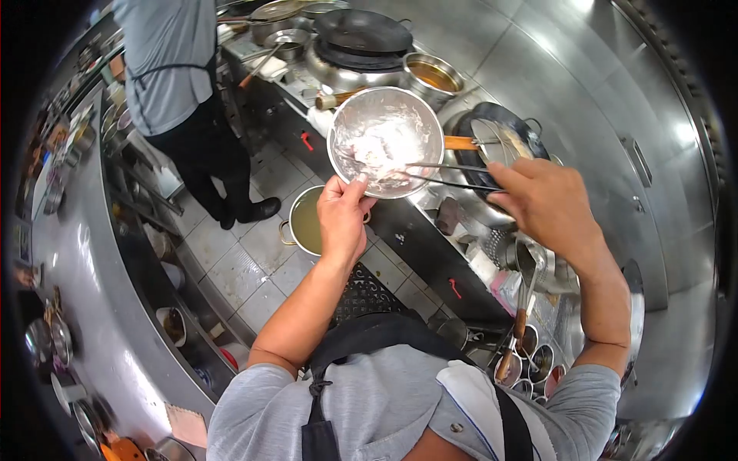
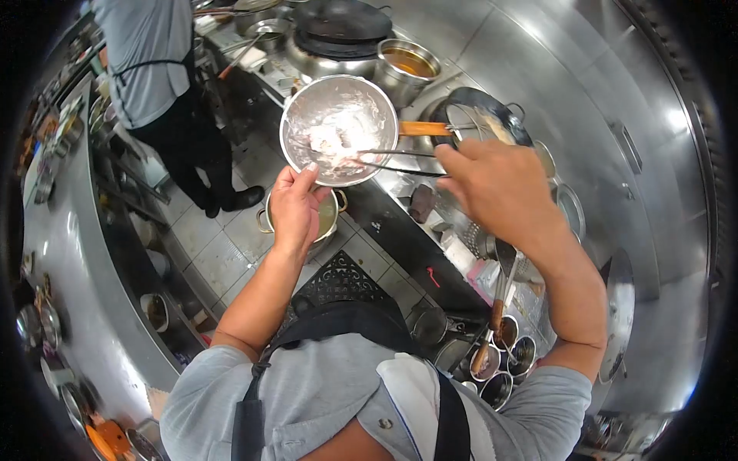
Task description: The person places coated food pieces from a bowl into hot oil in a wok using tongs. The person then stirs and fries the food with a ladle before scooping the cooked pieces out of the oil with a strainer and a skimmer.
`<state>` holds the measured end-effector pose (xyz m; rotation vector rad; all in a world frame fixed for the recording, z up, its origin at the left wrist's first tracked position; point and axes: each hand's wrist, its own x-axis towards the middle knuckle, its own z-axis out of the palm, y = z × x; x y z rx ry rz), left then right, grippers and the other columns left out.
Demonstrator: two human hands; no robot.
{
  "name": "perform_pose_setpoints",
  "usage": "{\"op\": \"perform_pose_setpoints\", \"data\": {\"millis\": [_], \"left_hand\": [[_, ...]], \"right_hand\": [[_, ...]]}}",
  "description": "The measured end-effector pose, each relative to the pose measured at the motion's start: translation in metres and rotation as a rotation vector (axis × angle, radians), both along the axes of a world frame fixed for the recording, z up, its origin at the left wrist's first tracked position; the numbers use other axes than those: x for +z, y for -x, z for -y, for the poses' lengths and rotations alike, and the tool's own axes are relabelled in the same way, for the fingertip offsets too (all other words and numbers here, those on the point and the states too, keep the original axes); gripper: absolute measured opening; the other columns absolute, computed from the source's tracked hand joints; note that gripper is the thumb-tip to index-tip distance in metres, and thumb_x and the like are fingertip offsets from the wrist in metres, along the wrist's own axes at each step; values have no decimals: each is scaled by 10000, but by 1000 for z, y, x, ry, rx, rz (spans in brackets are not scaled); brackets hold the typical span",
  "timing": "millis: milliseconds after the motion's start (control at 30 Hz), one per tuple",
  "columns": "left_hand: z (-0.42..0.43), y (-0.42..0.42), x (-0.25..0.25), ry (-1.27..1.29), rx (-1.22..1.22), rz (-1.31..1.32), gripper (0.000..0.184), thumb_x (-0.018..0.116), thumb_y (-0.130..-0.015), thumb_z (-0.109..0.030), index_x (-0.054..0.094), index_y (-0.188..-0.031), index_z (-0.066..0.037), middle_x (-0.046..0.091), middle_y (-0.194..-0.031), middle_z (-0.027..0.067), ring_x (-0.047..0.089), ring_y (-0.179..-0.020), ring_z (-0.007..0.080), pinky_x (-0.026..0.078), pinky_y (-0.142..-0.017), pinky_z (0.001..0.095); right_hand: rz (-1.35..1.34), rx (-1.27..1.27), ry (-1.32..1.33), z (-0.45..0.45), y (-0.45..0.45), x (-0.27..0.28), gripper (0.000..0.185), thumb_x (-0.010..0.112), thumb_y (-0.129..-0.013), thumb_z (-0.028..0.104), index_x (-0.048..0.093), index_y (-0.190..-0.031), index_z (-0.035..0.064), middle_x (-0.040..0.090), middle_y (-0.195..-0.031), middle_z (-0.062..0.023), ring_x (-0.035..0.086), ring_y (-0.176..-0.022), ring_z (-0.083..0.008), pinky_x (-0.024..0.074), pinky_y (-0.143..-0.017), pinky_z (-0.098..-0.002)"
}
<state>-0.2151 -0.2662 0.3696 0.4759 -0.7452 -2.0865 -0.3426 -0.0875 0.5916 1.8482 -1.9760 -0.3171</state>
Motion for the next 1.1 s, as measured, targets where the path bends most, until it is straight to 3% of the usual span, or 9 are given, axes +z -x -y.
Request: {"op": "perform_pose_setpoints", "data": {"millis": [267, 433, 533, 667, 800, 867, 1100], "left_hand": [[17, -19, -4, -77, 114, -5, 126, 623, -930, -91, 552, -826, -81, 681, -879, 41, 648, -769, 102, 560, -659, 277], [18, -9, -15, -106, 102, 45, 92, 613, -931, -91, 568, -853, -69, 671, -894, 44, 650, -773, 119, 585, -688, 306], [21, -2, -29, -146, 52, 94, 83, 596, -933, -82, 561, -860, -63, 662, -911, 55, 650, -783, 129, 599, -710, 316], [15, 7, -46, -198, -7, 121, 102, 571, -938, -72, 534, -843, -68, 643, -904, 59, 647, -809, 136, 613, -732, 326], [5, 16, -46, -190, -44, 120, 105, 566, -942, -69, 531, -843, -73, 648, -903, 59, 650, -823, 137, 606, -720, 327], [0, 15, -41, -180, -66, 127, 101, 566, -944, -70, 533, -848, -74, 658, -916, 64, 653, -822, 137, 601, -713, 327], [-5, 14, -49, -170, -83, 161, 115, 577, -946, -79, 528, -842, -79, 679, -934, 81, 661, -822, 146, 594, -712, 327]], "right_hand": [[69, 65, 218, 23, 12, 9, 341, 727, -824, 310, 680, -1112, 134, 563, -736, -50, 598, -666, -256, 462, -571, -386], [229, 38, 322, 31, 27, -30, 336, 757, -821, 205, 689, -1129, 91, 592, -751, -77, 594, -651, -249, 462, -592, -349], [227, 14, 357, 29, 39, -36, 325, 740, -839, 294, 691, -1110, 121, 607, -760, -65, 619, -664, -267, 474, -576, -384], [330, -53, 442, 20, 38, -26, 328, 763, -823, 278, 695, -1099, 114, 615, -748, -73, 620, -637, -256, 478, -572, -359], [435, -91, 411, 18, 50, -71, 335, 759, -824, 288, 683, -1102, 116, 622, -773, -74, 635, -661, -262, 487, -577, -364], [315, -23, 269, 14, 64, -98, 329, 732, -840, 330, 684, -1097, 131, 626, -786, -72, 643, -676, -286, 498, -591, -389], [364, -115, 220, 11, 60, -79, 352, 717, -850, 356, 677, -1106, 118, 628, -773, -68, 644, -678, -286, 486, -587, -408]]}}
